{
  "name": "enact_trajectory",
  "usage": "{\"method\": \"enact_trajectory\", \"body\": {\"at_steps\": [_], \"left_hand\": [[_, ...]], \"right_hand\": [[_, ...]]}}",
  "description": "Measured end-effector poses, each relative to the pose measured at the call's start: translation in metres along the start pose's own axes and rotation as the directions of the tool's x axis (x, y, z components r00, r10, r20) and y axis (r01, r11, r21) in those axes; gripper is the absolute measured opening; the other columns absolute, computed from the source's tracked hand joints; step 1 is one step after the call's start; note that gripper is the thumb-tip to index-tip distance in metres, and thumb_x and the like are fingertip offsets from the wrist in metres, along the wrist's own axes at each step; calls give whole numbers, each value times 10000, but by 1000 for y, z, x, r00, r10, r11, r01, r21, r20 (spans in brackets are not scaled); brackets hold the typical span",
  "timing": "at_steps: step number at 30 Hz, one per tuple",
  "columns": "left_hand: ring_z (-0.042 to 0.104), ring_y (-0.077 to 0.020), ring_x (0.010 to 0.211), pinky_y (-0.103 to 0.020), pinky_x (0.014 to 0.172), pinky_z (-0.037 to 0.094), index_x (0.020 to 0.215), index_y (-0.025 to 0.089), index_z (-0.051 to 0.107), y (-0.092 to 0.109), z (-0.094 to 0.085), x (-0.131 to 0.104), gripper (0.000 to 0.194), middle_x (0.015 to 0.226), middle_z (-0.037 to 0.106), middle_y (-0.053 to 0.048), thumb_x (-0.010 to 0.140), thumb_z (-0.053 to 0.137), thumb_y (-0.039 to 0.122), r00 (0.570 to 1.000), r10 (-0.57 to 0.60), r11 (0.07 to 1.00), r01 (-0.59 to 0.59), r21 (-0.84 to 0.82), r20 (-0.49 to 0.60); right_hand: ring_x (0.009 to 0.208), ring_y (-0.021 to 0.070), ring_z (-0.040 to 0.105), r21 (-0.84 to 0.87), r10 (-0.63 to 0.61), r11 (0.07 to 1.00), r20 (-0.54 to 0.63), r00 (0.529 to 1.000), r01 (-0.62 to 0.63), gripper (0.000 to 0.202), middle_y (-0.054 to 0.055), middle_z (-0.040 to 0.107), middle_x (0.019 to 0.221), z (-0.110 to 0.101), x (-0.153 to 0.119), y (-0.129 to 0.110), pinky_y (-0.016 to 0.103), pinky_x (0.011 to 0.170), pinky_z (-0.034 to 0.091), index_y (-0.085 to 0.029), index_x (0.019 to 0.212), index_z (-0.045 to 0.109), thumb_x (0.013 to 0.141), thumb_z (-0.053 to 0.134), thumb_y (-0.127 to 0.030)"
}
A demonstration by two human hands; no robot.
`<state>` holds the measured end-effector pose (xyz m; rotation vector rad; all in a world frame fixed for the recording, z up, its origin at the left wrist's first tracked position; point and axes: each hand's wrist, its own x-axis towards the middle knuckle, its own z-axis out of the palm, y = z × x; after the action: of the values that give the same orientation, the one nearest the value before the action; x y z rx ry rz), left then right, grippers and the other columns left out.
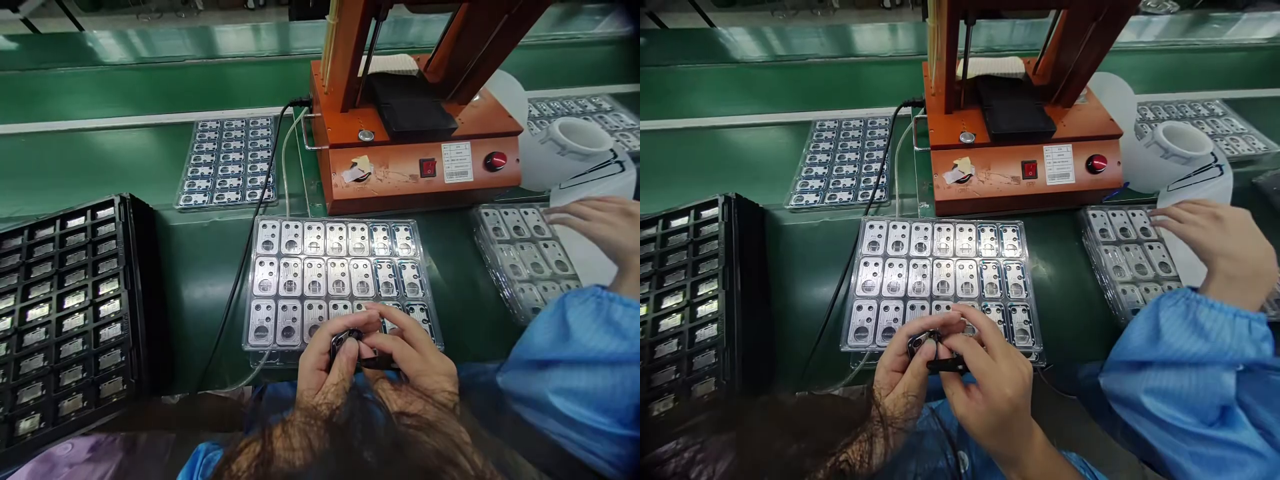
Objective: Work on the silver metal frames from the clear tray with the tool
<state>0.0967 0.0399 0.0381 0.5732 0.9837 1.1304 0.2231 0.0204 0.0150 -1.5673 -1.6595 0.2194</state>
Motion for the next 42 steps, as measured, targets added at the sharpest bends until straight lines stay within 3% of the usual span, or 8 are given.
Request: {"method": "enact_trajectory", "body": {"at_steps": [8,13,18,24,28,32,38,42], "left_hand": [[807,-178,1088,-235,980,640,1100,361,904,0,-6,3,208,1207,894,-26,964,815,491,998,-24,1000,25,-13,53],[814,-238,1126,-339,1041,659,1078,380,905,-2,-6,4,234,1166,894,-21,919,849,543,999,-19,1000,20,-17,33],[823,-252,1106,-367,1038,670,1067,384,901,-3,-5,5,230,1170,893,-30,909,859,546,1000,-8,1000,8,-25,5],[829,-262,1104,-398,1024,679,1109,282,871,-3,-3,5,294,1193,886,-77,930,847,514,1000,-9,997,7,-80,-27],[837,-246,1077,-383,1024,678,1096,319,871,-4,-5,6,273,1176,886,-49,917,859,525,999,-29,995,26,-97,-22],[841,-245,1062,-397,1027,681,1078,348,871,-5,-7,8,253,1177,884,-32,898,876,526,998,-55,991,54,-125,-6],[846,-262,1058,-414,1023,683,1115,276,843,-4,-8,9,359,1191,874,-75,888,877,552,997,-73,992,75,-105,16],[846,-262,1051,-403,1016,680,1122,243,839,-3,-7,10,324,1192,875,-99,924,848,499,998,-58,993,61,-102,25]], "right_hand": [[679,126,737,-176,-107,980,-39,994,98,93,68,841,1261,1,-2,-3,280,620,594,-290,1004,710,1049,632,-271],[693,142,760,-266,-140,956,-53,989,121,97,47,855,1248,0,-4,-3,284,642,613,-315,1044,728,1025,662,-247],[654,119,741,-290,-155,947,-43,987,136,205,54,858,1258,0,-8,-3,260,676,623,-323,1091,762,1051,589,-220],[657,143,772,-291,-153,947,-26,988,139,246,41,846,1307,0,-13,-1,266,668,662,-362,1200,797,1006,692,-253],[696,150,775,-286,-167,946,-28,986,152,273,61,816,1349,1,-14,3,261,656,665,-354,1233,791,984,741,-254],[735,135,763,-261,-184,950,-20,983,173,269,68,777,1385,3,-14,7,260,687,660,-334,1252,770,1030,658,-234],[721,124,736,-246,-197,951,-14,980,187,287,58,787,1360,3,-15,10,261,687,650,-336,1248,755,1046,592,-213],[697,145,759,-251,-176,953,9,984,173,294,60,817,1332,-1,-14,10,282,674,672,-348,1253,754,1013,668,-201]]}}
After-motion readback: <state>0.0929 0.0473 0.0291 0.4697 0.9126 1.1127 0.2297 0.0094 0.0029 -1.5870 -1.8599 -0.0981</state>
